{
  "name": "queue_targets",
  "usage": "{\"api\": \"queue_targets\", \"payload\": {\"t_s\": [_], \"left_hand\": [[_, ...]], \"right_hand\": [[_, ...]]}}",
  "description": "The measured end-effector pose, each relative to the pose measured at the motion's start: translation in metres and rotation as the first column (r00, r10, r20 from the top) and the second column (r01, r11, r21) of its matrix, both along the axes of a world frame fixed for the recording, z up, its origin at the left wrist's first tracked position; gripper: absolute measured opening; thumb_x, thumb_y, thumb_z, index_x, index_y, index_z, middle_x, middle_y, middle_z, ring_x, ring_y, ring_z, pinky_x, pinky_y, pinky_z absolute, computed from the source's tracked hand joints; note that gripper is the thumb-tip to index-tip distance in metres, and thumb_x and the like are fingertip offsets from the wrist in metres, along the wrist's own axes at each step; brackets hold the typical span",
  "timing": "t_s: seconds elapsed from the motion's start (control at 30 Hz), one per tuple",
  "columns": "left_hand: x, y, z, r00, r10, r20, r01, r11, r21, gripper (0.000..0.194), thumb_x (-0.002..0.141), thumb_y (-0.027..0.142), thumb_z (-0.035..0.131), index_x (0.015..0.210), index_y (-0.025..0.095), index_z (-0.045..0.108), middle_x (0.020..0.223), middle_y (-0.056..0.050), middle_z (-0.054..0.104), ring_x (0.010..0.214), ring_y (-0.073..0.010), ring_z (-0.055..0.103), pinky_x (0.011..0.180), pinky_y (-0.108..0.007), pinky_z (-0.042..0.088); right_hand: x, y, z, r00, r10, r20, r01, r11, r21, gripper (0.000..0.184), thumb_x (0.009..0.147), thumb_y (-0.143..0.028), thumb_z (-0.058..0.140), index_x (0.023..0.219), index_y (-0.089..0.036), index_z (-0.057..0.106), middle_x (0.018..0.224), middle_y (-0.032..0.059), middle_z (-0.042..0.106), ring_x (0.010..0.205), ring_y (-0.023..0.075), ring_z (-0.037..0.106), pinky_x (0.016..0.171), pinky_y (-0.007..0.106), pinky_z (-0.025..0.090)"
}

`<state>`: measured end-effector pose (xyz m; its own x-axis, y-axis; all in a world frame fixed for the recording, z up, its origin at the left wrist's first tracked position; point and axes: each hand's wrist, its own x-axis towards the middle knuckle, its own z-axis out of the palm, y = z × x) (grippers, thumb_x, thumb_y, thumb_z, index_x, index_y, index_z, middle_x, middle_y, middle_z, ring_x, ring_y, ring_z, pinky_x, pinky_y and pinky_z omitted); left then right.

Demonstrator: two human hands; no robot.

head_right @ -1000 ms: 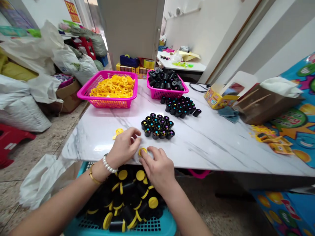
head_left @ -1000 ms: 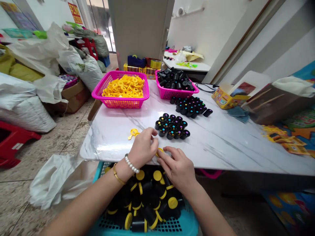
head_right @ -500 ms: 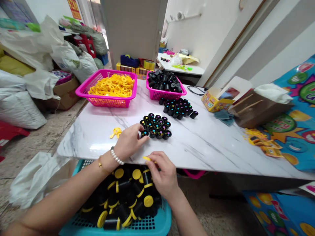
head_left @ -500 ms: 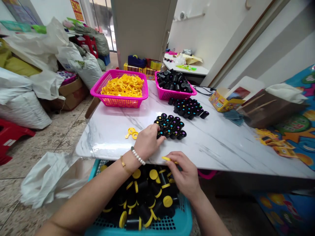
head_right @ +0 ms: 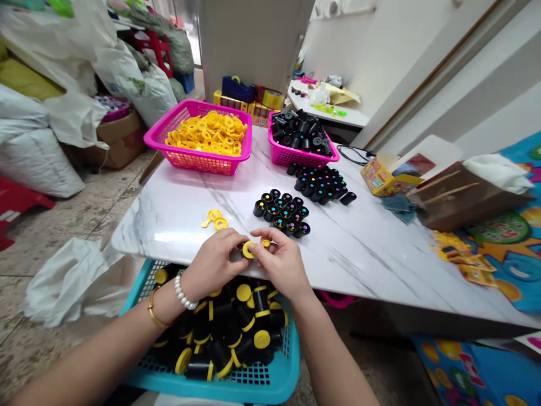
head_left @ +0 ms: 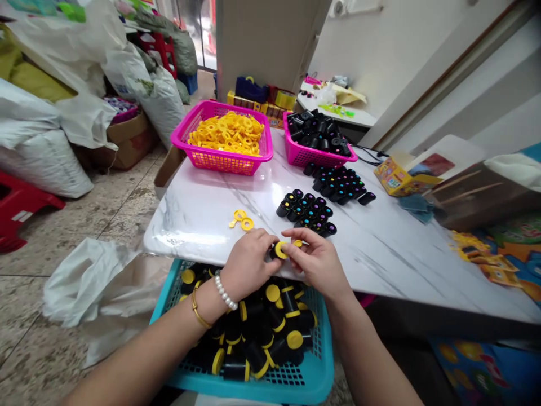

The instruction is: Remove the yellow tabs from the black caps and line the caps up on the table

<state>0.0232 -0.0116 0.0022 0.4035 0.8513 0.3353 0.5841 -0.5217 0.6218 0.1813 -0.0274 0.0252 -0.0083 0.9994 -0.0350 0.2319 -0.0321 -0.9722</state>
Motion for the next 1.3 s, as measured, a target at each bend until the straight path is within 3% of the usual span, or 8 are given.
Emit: {"api": "queue_targets", "payload": {"t_s": [0.17,0.43,0.63,0.8,0.9,0.97,1.17,1.3], "left_hand": [[-0.006,-0.002,-0.001,0.999,-0.031,0.007,0.031,0.999,-0.021,0.017,0.075,0.021,0.063,0.092,0.018,0.062,0.085,-0.003,0.057,0.084,-0.0185,0.054,0.078,-0.03,0.045],[-0.005,-0.002,-0.004,1.0,-0.02,-0.002,0.02,1.0,0.009,0.014,0.078,0.023,0.061,0.09,0.016,0.062,0.084,-0.004,0.058,0.084,-0.019,0.054,0.078,-0.031,0.045],[-0.011,-0.005,0.014,0.997,-0.078,-0.005,0.077,0.991,-0.109,0.012,0.081,0.024,0.053,0.081,0.016,0.062,0.074,-0.004,0.061,0.071,-0.0166,0.057,0.066,-0.028,0.044],[-0.008,0.006,0.02,0.969,-0.048,0.244,0.172,0.836,-0.521,0.031,0.091,0.04,0.04,0.076,0.017,0.055,0.057,0.001,0.06,0.043,-0.0092,0.053,0.045,-0.02,0.038],[-0.003,0.013,0.016,0.948,0.001,0.32,0.217,0.733,-0.644,0.026,0.091,0.038,0.042,0.076,0.018,0.049,0.054,0.003,0.058,0.037,-0.0081,0.05,0.04,-0.017,0.036],[-0.002,0.012,0.015,0.948,0.001,0.319,0.223,0.713,-0.664,0.025,0.091,0.037,0.04,0.077,0.018,0.048,0.054,0.003,0.058,0.036,-0.0082,0.049,0.038,-0.017,0.035],[-0.003,-0.012,0.011,0.969,0.011,0.245,0.059,0.959,-0.276,0.026,0.086,0.035,0.053,0.107,0.019,0.056,0.062,0.004,0.059,0.054,-0.0116,0.056,0.054,-0.022,0.041],[-0.001,-0.015,0.005,0.989,0.009,0.151,0.009,0.992,-0.123,0.019,0.081,0.031,0.062,0.095,0.018,0.063,0.071,0.0,0.063,0.063,-0.0133,0.056,0.062,-0.024,0.042]], "right_hand": [[0.0,0.009,-0.003,0.998,0.007,-0.055,-0.013,0.993,-0.118,0.029,0.075,-0.038,0.071,0.092,-0.014,0.065,0.044,-0.006,0.049,0.037,0.0049,0.04,0.036,0.015,0.031],[0.002,0.007,-0.007,0.984,0.051,-0.169,-0.086,0.974,-0.208,0.027,0.076,-0.041,0.069,0.081,-0.017,0.056,0.04,-0.0079,0.049,0.027,0.0055,0.039,0.027,0.014,0.027],[0.001,0.008,-0.005,0.983,0.094,-0.159,-0.125,0.971,-0.202,0.027,0.079,-0.042,0.066,0.079,-0.019,0.052,0.037,-0.0096,0.046,0.027,0.0046,0.036,0.028,0.012,0.025],[-0.002,0.004,-0.006,0.987,0.111,-0.115,-0.13,0.976,-0.174,0.023,0.084,-0.04,0.06,0.084,-0.02,0.049,0.038,-0.0088,0.05,0.029,0.0062,0.04,0.031,0.013,0.03],[-0.002,0.005,-0.008,0.982,0.113,-0.149,-0.137,0.978,-0.16,0.025,0.082,-0.042,0.061,0.085,-0.021,0.047,0.041,-0.0082,0.053,0.032,0.0078,0.046,0.034,0.014,0.036],[-0.003,0.005,-0.01,0.98,0.11,-0.164,-0.138,0.975,-0.172,0.028,0.08,-0.044,0.062,0.086,-0.021,0.047,0.041,-0.0089,0.053,0.032,0.0085,0.047,0.034,0.015,0.037],[-0.008,-0.002,-0.013,0.981,-0.038,-0.19,0.022,0.996,-0.082,0.035,0.074,-0.043,0.068,0.092,-0.02,0.049,0.051,-0.0105,0.051,0.031,0.0047,0.039,0.029,0.014,0.029],[-0.001,-0.006,-0.013,0.927,-0.066,-0.37,0.056,0.998,-0.037,0.029,0.079,-0.04,0.063,0.093,-0.015,0.06,0.058,-0.0055,0.052,0.041,0.0049,0.046,0.036,0.015,0.033]]}}
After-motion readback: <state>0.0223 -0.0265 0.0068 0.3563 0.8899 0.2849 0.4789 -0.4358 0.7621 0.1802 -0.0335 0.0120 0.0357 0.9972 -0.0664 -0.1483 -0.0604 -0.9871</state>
